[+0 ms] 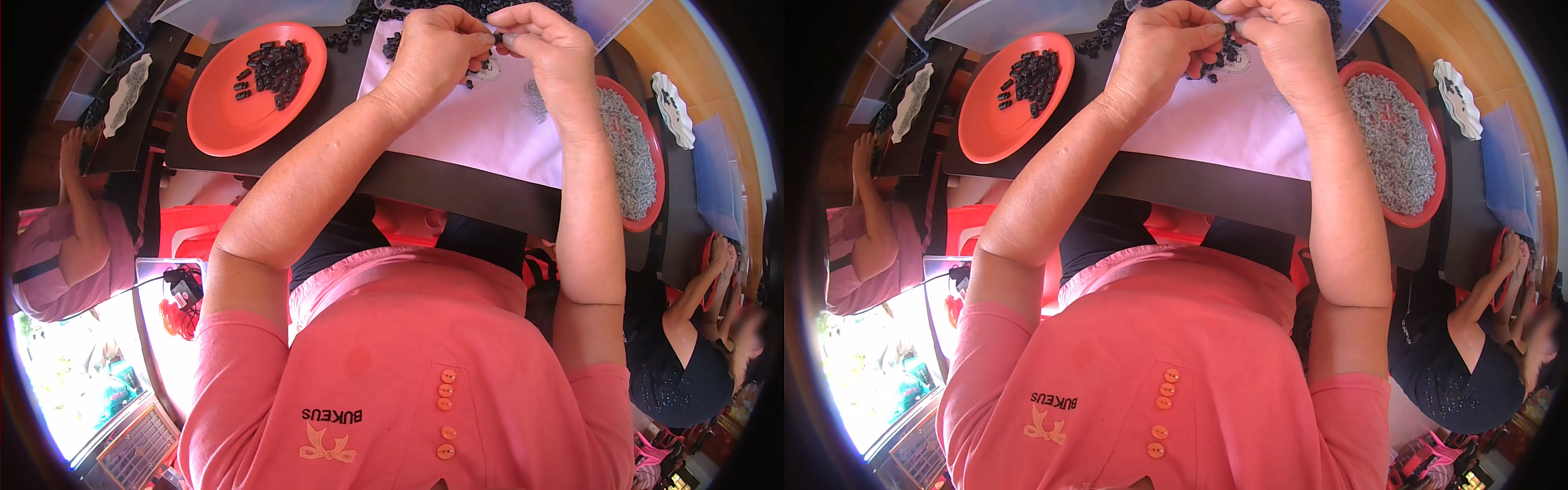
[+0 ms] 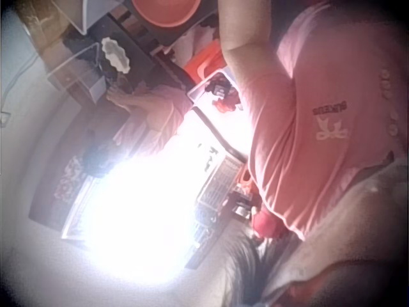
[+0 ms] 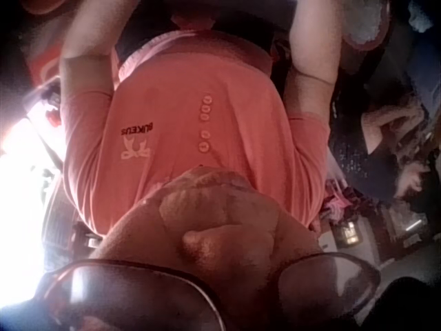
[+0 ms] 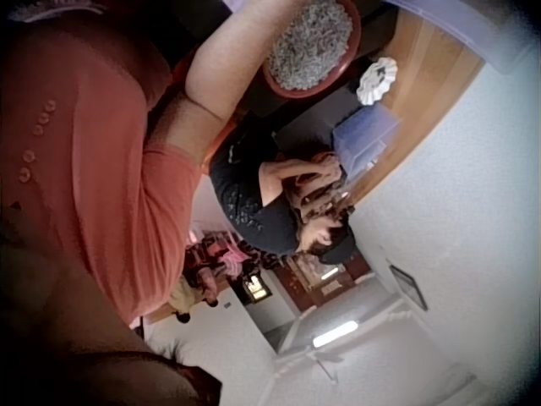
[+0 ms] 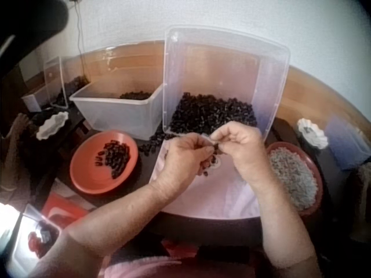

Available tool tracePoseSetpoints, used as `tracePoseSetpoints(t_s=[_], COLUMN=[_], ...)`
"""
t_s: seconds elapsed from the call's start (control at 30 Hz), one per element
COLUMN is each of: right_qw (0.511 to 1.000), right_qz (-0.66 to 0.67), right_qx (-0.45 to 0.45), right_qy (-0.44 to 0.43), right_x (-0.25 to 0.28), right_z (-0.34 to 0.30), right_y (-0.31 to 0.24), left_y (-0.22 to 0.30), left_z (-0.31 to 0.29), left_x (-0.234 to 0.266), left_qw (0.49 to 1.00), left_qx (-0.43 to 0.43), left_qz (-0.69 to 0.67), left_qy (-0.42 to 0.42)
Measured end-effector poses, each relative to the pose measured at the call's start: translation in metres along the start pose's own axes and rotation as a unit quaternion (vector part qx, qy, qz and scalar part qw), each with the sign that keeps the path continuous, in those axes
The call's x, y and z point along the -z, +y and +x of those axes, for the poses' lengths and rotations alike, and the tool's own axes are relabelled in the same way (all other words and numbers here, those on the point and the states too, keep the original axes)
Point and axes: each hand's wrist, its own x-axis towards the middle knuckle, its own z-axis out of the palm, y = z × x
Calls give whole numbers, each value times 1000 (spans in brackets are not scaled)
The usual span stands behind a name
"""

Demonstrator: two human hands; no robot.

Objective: The person repeatedly assembles small black plastic parts with small metal components by hand at a table.

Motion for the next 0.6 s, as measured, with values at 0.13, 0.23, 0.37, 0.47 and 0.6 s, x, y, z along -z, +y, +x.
tracePoseSetpoints(t_s=[0.13,0.23,0.37,0.47,0.6], right_qw=[997,994,996,998,994], right_qz=[-55,-79,-69,-28,101], right_qx=[49,69,58,56,-37], right_qy=[9,13,12,1,4], right_x=[-4,-4,-5,-3,-11], right_z=[-1,-1,-1,-1,-5], right_y=[2,2,6,18,5], left_y=[-8,-11,-13,-11,-15], left_z=[4,4,4,1,1], left_x=[0,0,-1,-5,-6], left_qw=[1000,999,999,998,992], left_qx=[-15,-26,-21,-55,-112], left_qz=[-18,-27,-34,-40,22], left_qy=[-1,-3,0,13,48])
